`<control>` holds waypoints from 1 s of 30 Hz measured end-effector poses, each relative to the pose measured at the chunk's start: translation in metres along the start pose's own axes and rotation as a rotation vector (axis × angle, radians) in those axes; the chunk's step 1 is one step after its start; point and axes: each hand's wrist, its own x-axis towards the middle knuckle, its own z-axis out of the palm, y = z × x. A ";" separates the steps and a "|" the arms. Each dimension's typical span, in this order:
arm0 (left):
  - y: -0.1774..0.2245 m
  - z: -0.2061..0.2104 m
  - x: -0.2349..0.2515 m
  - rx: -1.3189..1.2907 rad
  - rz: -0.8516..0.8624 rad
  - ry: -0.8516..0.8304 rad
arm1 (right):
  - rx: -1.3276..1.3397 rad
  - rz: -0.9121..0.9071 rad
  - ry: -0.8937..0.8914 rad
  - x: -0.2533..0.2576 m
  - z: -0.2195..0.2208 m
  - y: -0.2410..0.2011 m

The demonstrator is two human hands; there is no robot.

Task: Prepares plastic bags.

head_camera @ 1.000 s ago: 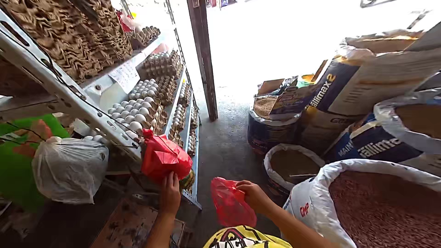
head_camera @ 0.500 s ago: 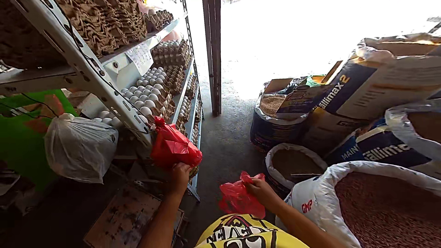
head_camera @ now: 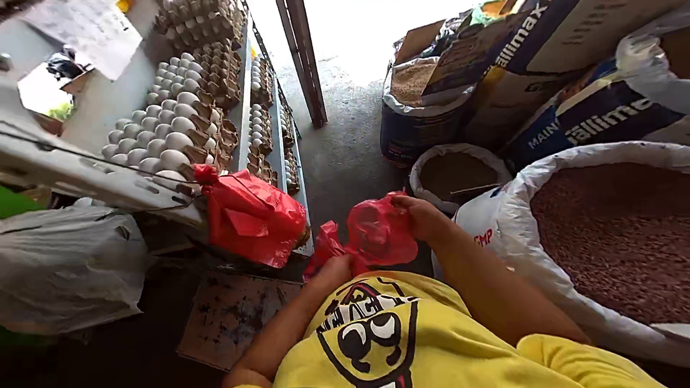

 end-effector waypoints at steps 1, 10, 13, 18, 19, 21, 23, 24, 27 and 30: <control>0.007 -0.021 0.003 -0.112 0.038 0.046 | 0.055 -0.047 0.046 0.006 -0.002 -0.004; 0.085 -0.203 0.103 -0.583 0.307 0.369 | -0.848 -0.641 -0.158 0.089 0.035 -0.068; 0.087 -0.238 0.164 -0.743 0.355 0.402 | -0.765 -0.613 -0.109 0.148 0.041 -0.117; 0.066 -0.299 0.262 -0.698 0.136 0.288 | -0.745 -0.571 0.009 0.247 0.044 -0.221; 0.061 -0.313 0.279 -0.652 0.084 0.294 | -0.775 -0.575 0.025 0.267 0.045 -0.244; 0.053 -0.343 0.310 -0.605 -0.002 0.343 | -0.831 -0.579 0.065 0.307 0.050 -0.290; 0.040 -0.374 0.328 -0.623 -0.050 0.351 | -0.845 -0.544 0.079 0.349 0.057 -0.327; 0.031 -0.391 0.334 -0.665 -0.044 0.334 | -0.837 -0.519 0.078 0.372 0.061 -0.343; -0.006 -0.433 0.350 -1.094 0.117 0.443 | -0.796 -0.445 0.053 0.442 0.076 -0.380; -0.026 -0.477 0.386 -1.527 0.354 0.717 | -0.712 -0.391 0.053 0.509 0.090 -0.406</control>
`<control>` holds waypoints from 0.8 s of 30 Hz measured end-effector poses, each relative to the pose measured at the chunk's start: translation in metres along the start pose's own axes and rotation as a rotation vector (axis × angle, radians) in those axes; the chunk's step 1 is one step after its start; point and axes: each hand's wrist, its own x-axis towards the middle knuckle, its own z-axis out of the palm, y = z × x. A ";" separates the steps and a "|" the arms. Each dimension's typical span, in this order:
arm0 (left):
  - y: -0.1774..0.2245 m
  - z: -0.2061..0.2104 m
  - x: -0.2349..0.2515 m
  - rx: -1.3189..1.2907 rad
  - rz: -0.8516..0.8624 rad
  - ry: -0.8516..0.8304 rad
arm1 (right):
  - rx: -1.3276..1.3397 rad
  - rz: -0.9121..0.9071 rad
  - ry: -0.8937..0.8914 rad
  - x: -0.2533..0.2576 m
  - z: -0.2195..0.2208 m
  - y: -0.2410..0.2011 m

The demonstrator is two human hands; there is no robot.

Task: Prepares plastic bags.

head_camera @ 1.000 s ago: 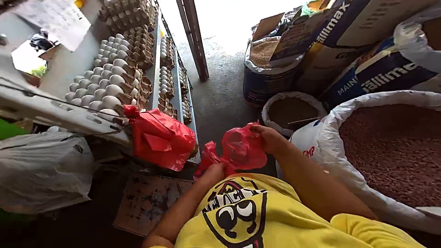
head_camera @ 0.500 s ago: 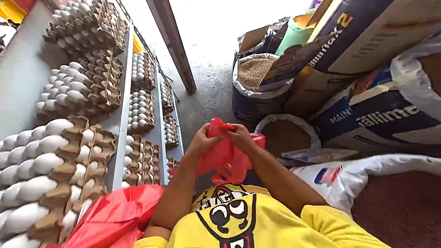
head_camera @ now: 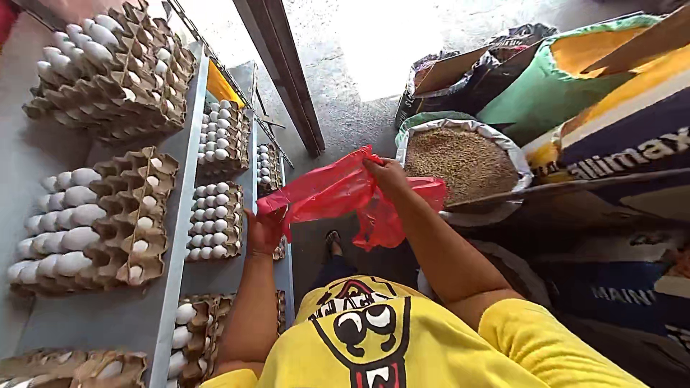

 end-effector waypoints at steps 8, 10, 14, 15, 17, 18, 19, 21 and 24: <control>-0.003 0.061 0.233 0.273 -0.329 -0.157 | 0.079 0.117 0.129 0.178 -0.009 -0.003; -0.003 0.097 0.301 0.460 -0.378 -0.118 | 0.125 0.145 0.193 0.212 -0.023 -0.006; 0.015 0.168 0.425 0.824 -0.297 -0.375 | 0.179 0.164 0.336 0.272 -0.066 -0.020; 0.021 0.188 0.451 0.807 -0.261 -0.418 | 0.207 0.163 0.365 0.286 -0.077 -0.022; 0.026 0.229 0.501 0.530 -0.154 -0.387 | 0.281 0.157 0.422 0.321 -0.096 -0.032; 0.028 0.247 0.527 0.378 -0.125 -0.385 | 0.319 0.160 0.447 0.342 -0.104 -0.038; 0.030 0.261 0.553 0.319 -0.131 -0.430 | 0.342 0.160 0.465 0.364 -0.111 -0.046; 0.031 0.282 0.593 0.454 -0.197 -0.516 | 0.392 0.176 0.472 0.412 -0.125 -0.060; 0.023 0.324 0.657 0.906 -0.215 -0.548 | 0.396 0.202 0.445 0.496 -0.153 -0.086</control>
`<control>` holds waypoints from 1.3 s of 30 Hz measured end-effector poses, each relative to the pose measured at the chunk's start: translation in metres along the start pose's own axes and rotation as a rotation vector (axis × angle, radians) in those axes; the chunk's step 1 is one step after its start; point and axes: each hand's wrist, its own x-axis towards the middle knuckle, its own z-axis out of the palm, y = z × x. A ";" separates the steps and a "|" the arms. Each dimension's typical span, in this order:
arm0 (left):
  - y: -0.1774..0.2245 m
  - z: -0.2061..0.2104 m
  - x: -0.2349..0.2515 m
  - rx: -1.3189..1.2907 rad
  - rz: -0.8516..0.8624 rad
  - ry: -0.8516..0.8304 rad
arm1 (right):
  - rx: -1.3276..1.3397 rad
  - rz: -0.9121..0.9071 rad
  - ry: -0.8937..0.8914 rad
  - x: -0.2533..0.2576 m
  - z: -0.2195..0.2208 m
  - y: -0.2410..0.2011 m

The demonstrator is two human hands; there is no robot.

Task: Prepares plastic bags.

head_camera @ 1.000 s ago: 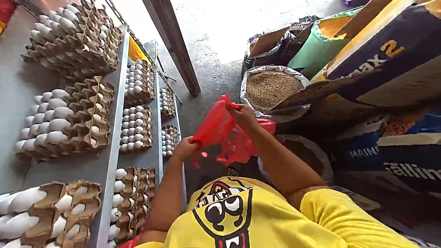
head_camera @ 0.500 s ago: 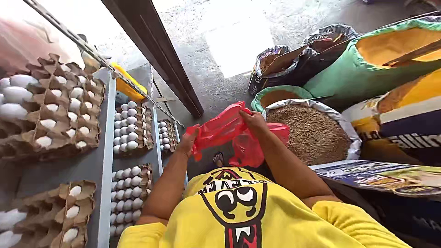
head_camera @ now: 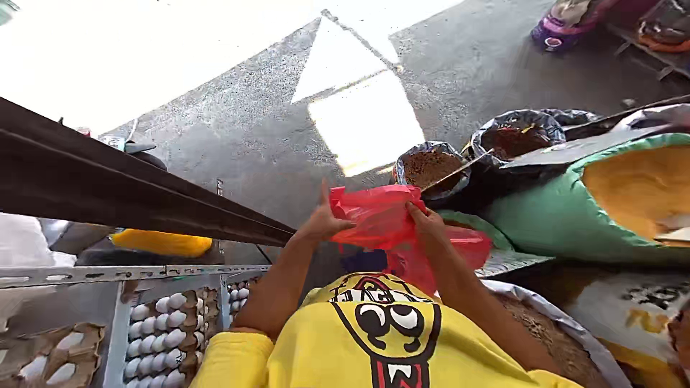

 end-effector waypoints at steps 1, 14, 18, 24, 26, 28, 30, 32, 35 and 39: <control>0.010 -0.007 0.023 0.114 -0.051 0.022 | -0.038 0.022 -0.007 0.023 0.010 -0.014; 0.038 -0.228 0.289 -0.478 -0.133 0.431 | -0.361 0.065 -0.274 0.311 0.212 -0.145; 0.024 -0.305 0.349 -0.529 -0.178 0.609 | -0.322 0.078 -0.186 0.395 0.265 -0.153; 0.007 -0.405 0.401 -0.510 -0.210 0.759 | -0.171 0.004 -0.451 0.478 0.350 -0.220; 0.013 -0.421 0.421 -0.460 -0.190 0.706 | -0.157 -0.008 -0.631 0.492 0.391 -0.244; 0.022 -0.431 0.448 -0.459 -0.174 0.665 | -0.190 -0.036 -0.810 0.507 0.442 -0.264; 0.033 -0.446 0.473 -0.481 -0.169 0.650 | -0.290 -0.085 -0.981 0.519 0.504 -0.280; 0.039 -0.466 0.496 -0.502 -0.173 0.669 | -0.362 -0.119 -1.128 0.530 0.567 -0.287; 0.034 -0.513 0.525 -0.577 -0.192 0.770 | -0.343 -0.096 -1.238 0.552 0.657 -0.291; 0.015 -0.585 0.534 -0.877 -0.130 1.037 | -0.343 0.108 -1.270 0.574 0.765 -0.305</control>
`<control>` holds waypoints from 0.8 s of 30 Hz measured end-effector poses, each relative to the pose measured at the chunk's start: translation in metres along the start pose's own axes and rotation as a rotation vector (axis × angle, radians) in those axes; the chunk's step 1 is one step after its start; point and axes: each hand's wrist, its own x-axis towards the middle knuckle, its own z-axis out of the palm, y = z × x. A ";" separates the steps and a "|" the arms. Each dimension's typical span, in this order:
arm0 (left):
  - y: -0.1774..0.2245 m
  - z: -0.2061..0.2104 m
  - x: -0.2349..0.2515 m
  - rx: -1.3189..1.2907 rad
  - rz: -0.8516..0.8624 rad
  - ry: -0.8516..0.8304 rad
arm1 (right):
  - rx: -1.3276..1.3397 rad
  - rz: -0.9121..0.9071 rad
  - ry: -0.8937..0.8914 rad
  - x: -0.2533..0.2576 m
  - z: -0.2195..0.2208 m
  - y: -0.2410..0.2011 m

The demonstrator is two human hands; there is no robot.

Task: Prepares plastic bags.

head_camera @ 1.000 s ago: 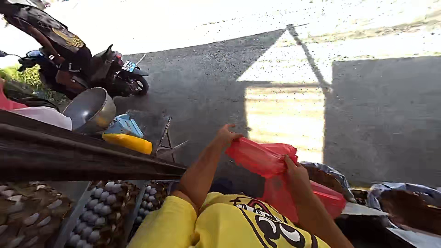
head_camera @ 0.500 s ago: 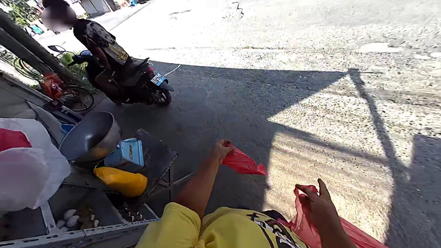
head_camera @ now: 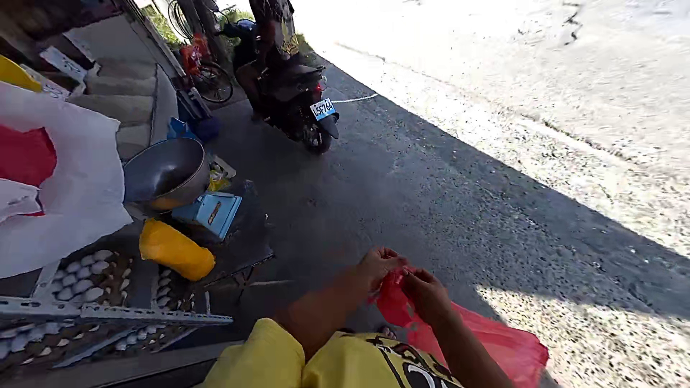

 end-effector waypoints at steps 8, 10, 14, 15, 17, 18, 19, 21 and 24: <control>0.027 -0.147 0.058 0.512 -0.098 0.656 | 0.290 0.297 -0.044 0.177 0.079 -0.084; 0.020 -0.198 0.072 0.395 -0.204 0.817 | 0.013 0.105 -0.319 0.219 0.100 -0.090; 0.019 -0.286 0.111 0.238 -0.283 0.932 | -1.200 -0.409 -0.623 0.278 0.168 -0.114; 0.031 -0.301 0.124 0.248 -0.282 0.926 | -1.403 -0.412 -0.662 0.294 0.191 -0.120; 0.064 -0.320 0.144 0.343 -0.270 0.899 | -1.616 -0.347 -0.680 0.329 0.233 -0.123; 0.080 -0.325 0.155 0.440 -0.231 0.885 | -1.654 -0.312 -0.672 0.349 0.250 -0.124; 0.098 -0.327 0.166 0.574 -0.152 0.867 | -1.659 -0.296 -0.658 0.368 0.266 -0.128; 0.127 -0.331 0.191 0.879 0.140 0.825 | -1.579 -0.319 -0.625 0.405 0.296 -0.137; 0.164 -0.358 0.242 1.035 0.593 0.568 | -1.320 -0.452 -0.645 0.449 0.341 -0.148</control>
